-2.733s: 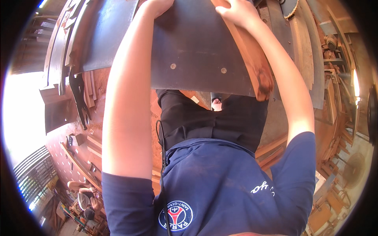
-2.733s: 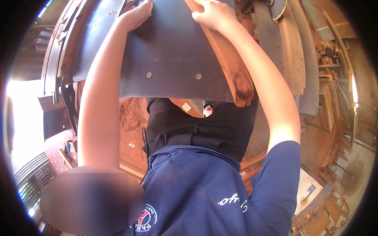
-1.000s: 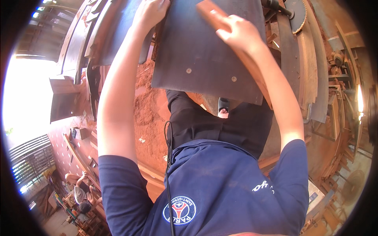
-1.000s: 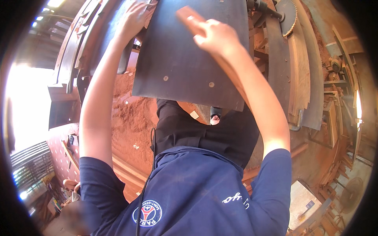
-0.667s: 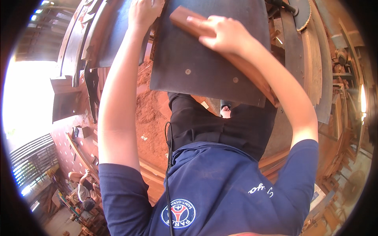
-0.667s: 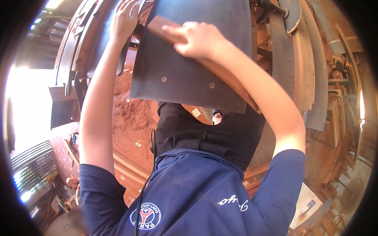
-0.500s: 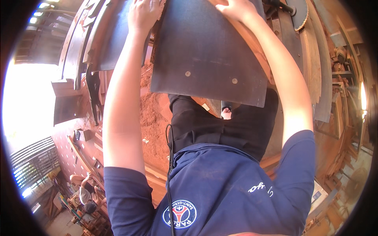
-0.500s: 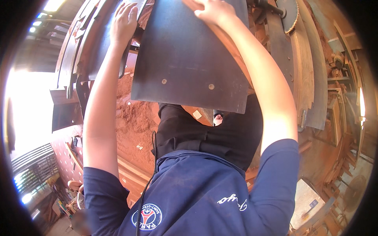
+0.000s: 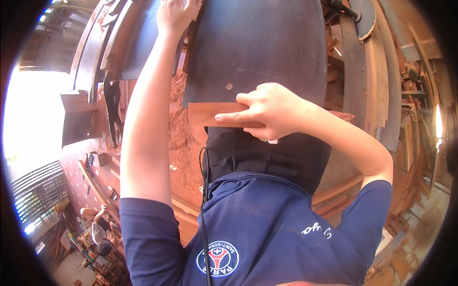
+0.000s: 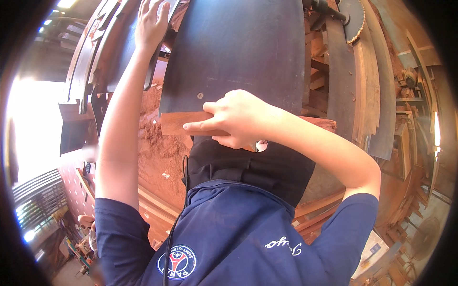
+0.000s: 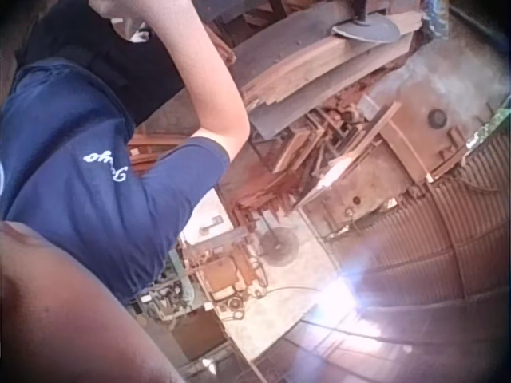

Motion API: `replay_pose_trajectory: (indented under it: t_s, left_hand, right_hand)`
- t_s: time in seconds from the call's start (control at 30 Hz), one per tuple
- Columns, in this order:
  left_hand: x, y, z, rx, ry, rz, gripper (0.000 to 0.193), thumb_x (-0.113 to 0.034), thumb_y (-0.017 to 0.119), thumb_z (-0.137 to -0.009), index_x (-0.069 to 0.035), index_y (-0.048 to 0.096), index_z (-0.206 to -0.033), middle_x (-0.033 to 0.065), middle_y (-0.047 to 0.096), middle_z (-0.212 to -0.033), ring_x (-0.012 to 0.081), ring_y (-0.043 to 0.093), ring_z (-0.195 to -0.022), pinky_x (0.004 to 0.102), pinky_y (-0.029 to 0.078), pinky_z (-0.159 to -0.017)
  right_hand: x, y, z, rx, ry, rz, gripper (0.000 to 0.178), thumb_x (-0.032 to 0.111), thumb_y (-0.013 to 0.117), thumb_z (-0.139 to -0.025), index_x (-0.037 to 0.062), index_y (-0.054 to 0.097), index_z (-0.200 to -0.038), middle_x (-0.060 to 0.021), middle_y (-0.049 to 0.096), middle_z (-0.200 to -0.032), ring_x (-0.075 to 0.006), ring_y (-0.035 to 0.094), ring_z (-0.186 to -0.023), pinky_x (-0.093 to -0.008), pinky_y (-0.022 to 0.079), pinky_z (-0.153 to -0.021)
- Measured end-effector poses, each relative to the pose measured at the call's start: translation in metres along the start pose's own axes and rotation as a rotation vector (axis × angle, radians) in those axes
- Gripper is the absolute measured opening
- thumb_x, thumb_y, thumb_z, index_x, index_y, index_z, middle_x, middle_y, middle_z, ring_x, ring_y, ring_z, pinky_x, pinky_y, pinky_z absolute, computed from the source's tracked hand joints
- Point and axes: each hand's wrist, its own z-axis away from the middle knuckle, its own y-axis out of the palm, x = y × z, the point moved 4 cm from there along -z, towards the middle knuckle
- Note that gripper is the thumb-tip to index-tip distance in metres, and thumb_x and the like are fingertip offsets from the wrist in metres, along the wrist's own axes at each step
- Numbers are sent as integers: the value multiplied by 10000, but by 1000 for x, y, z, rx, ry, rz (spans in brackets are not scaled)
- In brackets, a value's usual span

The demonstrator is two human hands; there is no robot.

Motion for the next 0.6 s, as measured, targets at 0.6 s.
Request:
replay_pose_trajectory:
  t_s: [0.6]
  left_hand:
    - [-30, -11, -6, 435, -360, 340, 403, -376, 556, -1086, -58, 754, -1232, 185, 756, -1019, 371, 719, -982, 457, 541, -925]
  right_hand:
    - [-177, -57, -35, -228, 807, 454, 678, 365, 693, -940, 300, 546, -1598, -282, 701, -1192, -451, 713, -1112, -542, 576, -988]
